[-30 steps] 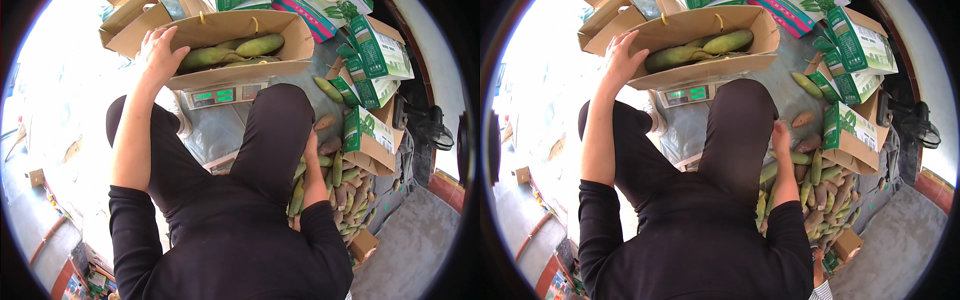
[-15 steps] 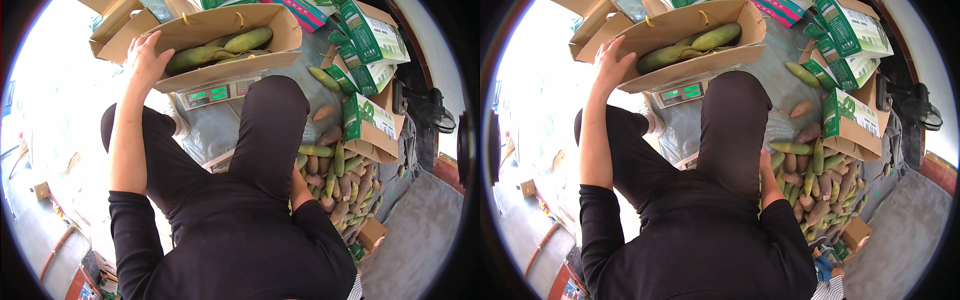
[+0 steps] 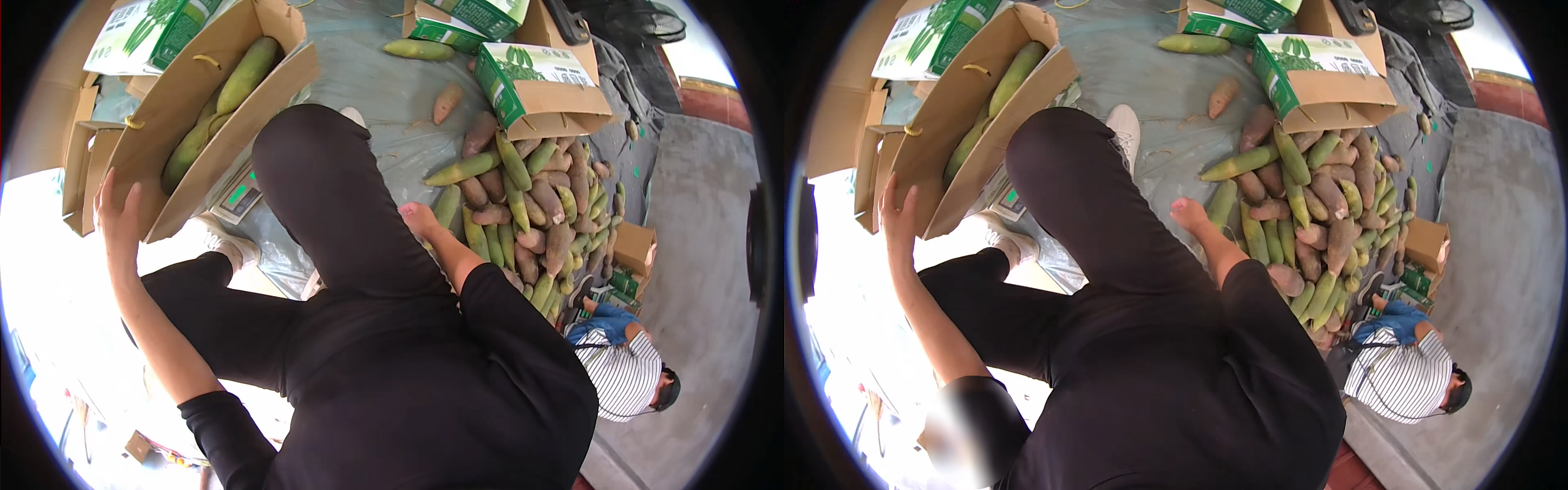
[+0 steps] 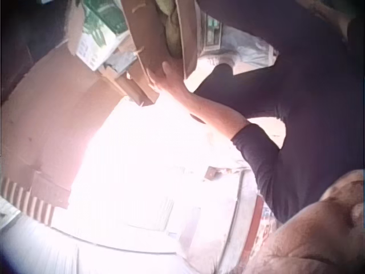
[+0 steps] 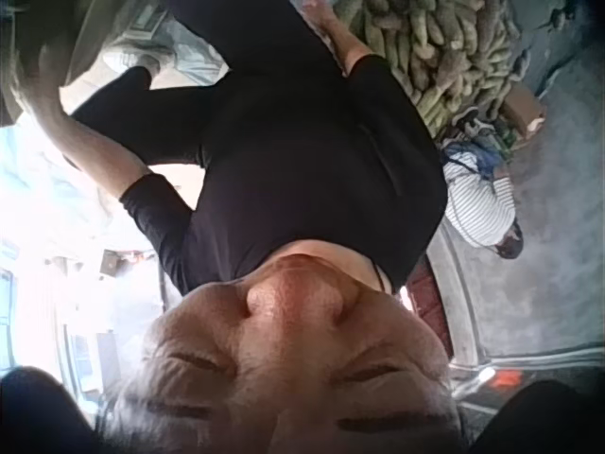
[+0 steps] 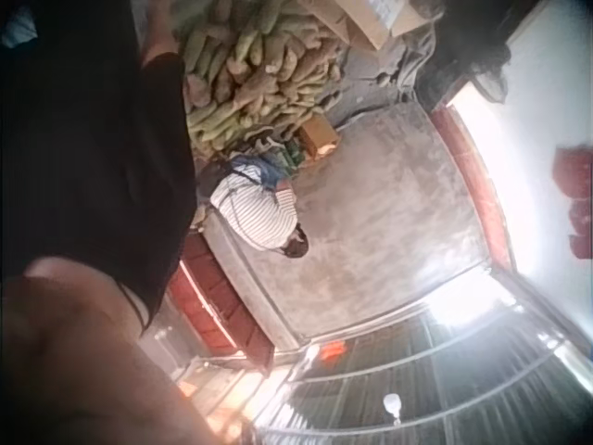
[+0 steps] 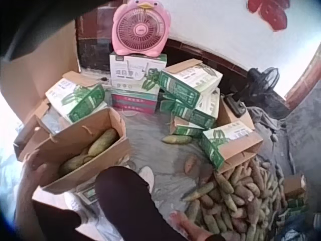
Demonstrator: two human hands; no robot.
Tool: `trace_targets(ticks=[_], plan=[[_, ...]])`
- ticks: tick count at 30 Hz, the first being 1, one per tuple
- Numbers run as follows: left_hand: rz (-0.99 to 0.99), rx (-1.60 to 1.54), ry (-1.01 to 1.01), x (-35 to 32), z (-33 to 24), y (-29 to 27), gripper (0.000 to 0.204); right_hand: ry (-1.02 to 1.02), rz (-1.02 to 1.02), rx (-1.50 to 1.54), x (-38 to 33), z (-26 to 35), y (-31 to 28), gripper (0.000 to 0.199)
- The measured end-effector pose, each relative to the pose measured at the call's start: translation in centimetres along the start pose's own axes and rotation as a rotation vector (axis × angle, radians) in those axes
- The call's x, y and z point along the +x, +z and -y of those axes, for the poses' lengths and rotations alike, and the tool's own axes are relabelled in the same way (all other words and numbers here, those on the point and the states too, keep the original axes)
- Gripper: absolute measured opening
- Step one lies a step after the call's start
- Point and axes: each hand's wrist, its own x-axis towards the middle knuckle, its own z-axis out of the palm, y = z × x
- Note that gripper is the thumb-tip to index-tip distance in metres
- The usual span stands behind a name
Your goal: Sorting, weighing, and packing vegetables into paper bags and cardboard boxes.
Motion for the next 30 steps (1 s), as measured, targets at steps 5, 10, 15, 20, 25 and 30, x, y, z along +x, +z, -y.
trace_targets(ticks=[5,10,15,20,25,30], plan=[[0.037,0.016,-0.07,-0.1,-1.1,0.0,0.053,-0.025,-0.065,-0.154,-0.5,-3.0,-1.7,0.029],[0.054,0.031,-0.098,0.1,-0.6,0.2,0.053,0.051,-0.385,-0.377,-1.1,-4.6,-7.3,0.031],[0.025,0.04,-0.08,0.2,0.1,0.5,0.053,0.128,-0.925,-0.289,-2.2,-4.5,-16.1,0.04],[-0.05,0.053,-0.047,0.1,1.4,0.3,0.051,0.421,-0.966,-0.417,-1.7,-3.2,-22.8,0.067],[-0.097,0.047,0.002,1.3,0.4,3.2,0.053,0.308,-0.959,-0.359,-0.3,-11.9,-28.0,0.086],[-0.109,0.166,-0.068,0.0,1.0,1.7,0.055,0.536,-0.677,-0.447,1.3,-5.8,-25.1,0.081]])
